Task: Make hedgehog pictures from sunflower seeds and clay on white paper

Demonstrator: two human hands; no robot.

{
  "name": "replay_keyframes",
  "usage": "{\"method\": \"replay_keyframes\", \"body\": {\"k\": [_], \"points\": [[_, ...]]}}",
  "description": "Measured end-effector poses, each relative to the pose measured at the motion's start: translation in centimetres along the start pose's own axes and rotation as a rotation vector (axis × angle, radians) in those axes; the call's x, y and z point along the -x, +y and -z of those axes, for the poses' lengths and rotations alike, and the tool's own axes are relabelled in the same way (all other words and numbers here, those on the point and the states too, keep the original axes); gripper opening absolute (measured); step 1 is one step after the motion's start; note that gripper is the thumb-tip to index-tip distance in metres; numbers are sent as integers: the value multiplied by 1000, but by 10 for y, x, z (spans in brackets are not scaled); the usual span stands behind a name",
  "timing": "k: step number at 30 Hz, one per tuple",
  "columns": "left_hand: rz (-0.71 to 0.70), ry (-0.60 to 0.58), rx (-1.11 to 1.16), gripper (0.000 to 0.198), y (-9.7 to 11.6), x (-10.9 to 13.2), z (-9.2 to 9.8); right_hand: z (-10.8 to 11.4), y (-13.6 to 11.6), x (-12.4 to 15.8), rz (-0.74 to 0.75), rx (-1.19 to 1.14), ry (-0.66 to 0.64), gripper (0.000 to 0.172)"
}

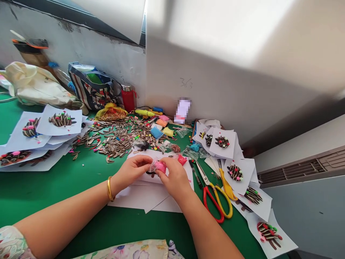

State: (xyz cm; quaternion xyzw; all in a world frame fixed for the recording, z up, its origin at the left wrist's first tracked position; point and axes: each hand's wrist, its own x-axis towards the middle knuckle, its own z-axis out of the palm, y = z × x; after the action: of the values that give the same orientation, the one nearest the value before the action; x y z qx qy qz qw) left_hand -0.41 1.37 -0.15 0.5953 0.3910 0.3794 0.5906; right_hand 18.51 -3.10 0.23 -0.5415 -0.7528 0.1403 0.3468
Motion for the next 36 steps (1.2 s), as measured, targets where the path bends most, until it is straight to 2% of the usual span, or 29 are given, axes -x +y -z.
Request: {"method": "replay_keyframes", "body": {"k": [3,5,10,16,23,30,36], "points": [[-32,5,-98,19,0,0,1,4,-4,1,46,-19,-19,13],[-77,1,-197,18,-1,0,2,6,-7,1,74,-28,-22,14],[-259,-14,-481,17,-5,2,4,4,-12,1,119,-26,-42,16],[-373,-28,-663,18,-5,5,4,-3,-14,5,74,5,-73,15],[-392,-57,-681,18,0,5,4,0,-18,5,67,-18,-65,16],[-463,-7,-665,20,1,8,4,4,-18,5,58,-19,-39,17],[-424,-1,-646,22,3,9,3,4,-18,6,33,17,-24,17]]}}
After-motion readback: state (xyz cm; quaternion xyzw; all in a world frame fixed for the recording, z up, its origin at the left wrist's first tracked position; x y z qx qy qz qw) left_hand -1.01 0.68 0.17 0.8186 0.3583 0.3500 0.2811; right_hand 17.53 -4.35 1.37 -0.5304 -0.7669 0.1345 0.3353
